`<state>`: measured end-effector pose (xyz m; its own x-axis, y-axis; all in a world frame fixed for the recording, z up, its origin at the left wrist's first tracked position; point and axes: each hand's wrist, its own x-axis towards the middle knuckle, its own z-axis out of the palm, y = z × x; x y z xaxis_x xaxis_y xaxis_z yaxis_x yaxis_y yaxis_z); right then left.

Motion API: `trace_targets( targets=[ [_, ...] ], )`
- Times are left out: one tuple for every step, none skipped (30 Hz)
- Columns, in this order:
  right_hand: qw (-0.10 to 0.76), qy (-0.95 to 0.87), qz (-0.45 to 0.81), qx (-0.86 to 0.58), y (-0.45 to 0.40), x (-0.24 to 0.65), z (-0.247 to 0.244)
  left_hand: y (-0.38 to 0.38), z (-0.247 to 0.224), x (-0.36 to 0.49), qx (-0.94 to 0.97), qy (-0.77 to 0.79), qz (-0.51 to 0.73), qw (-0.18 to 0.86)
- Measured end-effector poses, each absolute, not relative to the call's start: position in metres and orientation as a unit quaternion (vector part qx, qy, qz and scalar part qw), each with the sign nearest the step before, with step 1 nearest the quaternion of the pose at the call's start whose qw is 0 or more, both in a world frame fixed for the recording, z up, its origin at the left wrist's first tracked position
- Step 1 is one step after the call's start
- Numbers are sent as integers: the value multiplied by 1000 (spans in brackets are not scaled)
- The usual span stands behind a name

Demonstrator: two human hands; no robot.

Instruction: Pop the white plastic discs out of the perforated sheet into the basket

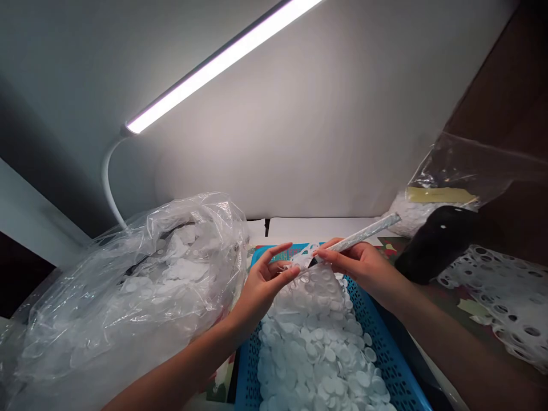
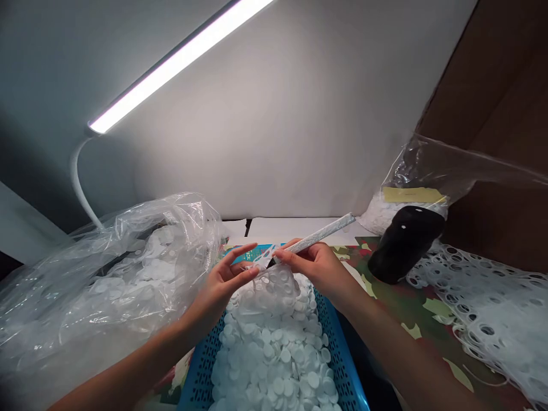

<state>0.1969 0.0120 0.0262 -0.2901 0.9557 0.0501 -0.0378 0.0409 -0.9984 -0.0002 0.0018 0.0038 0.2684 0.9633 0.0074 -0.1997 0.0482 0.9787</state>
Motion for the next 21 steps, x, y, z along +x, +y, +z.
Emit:
trace_targets(
  targets=[
    [438,-570,567,-403,12,197,26,1,4,0,502,385,484,604],
    [432,-571,568,-406,11,196,26,0,4,0,503,391,499,588],
    [427,-572,567,-412,11,196,26,0,4,0,503,395,514,572],
    [421,-575,564,-417,10,196,27,0,4,0,505,395,526,559],
    [415,-579,560,-422,10,196,28,0,3,-1,507,394,537,547],
    [409,-584,558,-424,9,196,29,1,2,-1,513,391,545,535],
    [401,-592,556,-423,8,196,30,1,1,-1,524,388,551,521],
    [391,-605,552,-419,7,196,31,1,1,-1,537,385,553,507],
    [382,-621,543,-416,5,197,32,2,0,-2,550,385,553,494],
    [376,-640,526,-416,4,197,33,2,0,-2,560,386,551,483],
    [376,-660,499,-417,3,197,34,2,0,-2,567,389,548,476],
    [384,-678,461,-424,1,197,35,1,1,-2,571,392,543,475],
    [398,-693,413,-437,-1,197,35,1,1,-2,572,398,537,475],
    [415,-702,360,-452,-3,196,36,0,2,-1,575,402,530,476],
    [431,-710,309,-464,-5,196,37,0,3,-1,578,407,522,477],
    [441,-716,267,-470,-7,194,38,-1,3,-1,582,410,513,480],
    [448,-723,234,-471,-9,193,39,-1,4,-1,584,412,505,484],
    [452,-730,213,-466,-10,192,39,-1,4,-1,587,412,497,488],
    [455,-738,201,-456,-11,190,39,-2,4,-1,589,410,492,493],
    [458,-745,195,-444,-12,189,38,-2,4,-1,591,406,490,496],
    [460,-752,191,-432,-12,188,36,-2,4,-1,593,401,490,498]
  ],
)
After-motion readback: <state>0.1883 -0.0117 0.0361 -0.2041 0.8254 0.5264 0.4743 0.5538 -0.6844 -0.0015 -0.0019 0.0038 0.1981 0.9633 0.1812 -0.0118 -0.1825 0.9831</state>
